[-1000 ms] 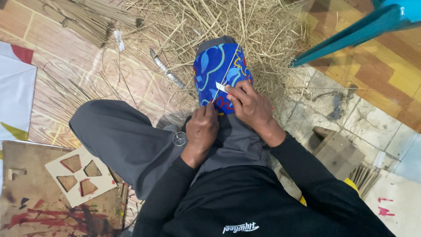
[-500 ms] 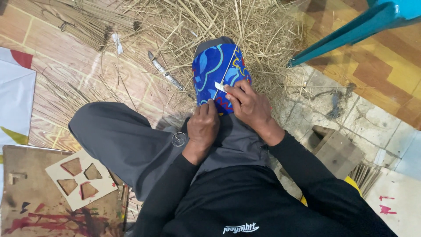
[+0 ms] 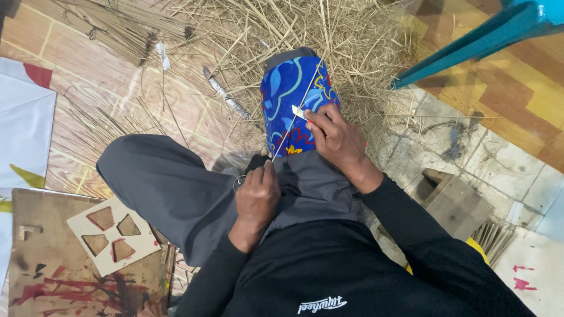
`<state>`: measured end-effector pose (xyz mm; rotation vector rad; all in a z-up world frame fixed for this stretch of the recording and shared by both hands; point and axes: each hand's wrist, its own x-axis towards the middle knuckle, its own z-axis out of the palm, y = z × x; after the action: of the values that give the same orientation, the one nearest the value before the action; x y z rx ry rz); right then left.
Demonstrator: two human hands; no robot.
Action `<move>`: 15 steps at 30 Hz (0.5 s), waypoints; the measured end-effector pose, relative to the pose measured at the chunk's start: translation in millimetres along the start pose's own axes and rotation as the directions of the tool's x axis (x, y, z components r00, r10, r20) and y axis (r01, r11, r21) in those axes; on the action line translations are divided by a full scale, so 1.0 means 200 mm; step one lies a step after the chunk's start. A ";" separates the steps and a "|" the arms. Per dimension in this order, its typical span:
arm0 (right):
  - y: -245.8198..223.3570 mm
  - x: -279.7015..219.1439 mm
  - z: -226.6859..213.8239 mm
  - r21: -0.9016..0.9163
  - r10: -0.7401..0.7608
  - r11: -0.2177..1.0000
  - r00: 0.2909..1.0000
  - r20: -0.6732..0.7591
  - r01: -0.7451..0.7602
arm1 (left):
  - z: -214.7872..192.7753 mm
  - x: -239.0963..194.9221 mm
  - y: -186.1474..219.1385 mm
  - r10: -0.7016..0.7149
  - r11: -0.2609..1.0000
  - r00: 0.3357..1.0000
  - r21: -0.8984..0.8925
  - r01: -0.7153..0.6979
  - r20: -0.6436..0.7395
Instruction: The person sits on the floor and uses a utility knife to shave and shape thin wooden sticks held against a patterned knee rest. They repeatedly scrape the sticks to smooth them and occasionally trim the ends.
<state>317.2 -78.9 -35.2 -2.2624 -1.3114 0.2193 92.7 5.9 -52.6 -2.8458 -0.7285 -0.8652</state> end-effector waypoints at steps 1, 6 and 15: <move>0.01 0.00 0.00 0.002 0.001 1.000 1.000 0.000 -0.001 | -0.04 -0.02 -0.01 0.001 1.000 1.000 0.001 -0.001 0.002; 0.02 -0.01 0.01 -0.014 0.003 1.000 1.000 -0.025 -0.004 | -0.22 -0.16 -0.07 -0.033 0.999 0.997 0.014 0.033 0.071; 0.05 -0.01 0.03 -0.152 -0.191 0.975 0.965 -0.182 0.165 | -0.53 -0.41 -0.18 -0.107 0.991 0.972 -0.055 0.121 0.210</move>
<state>321.4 -83.0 -46.9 -2.1931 -1.4504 -0.1567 -37.5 -18.8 -9.7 -3.0115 -0.9103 -0.6218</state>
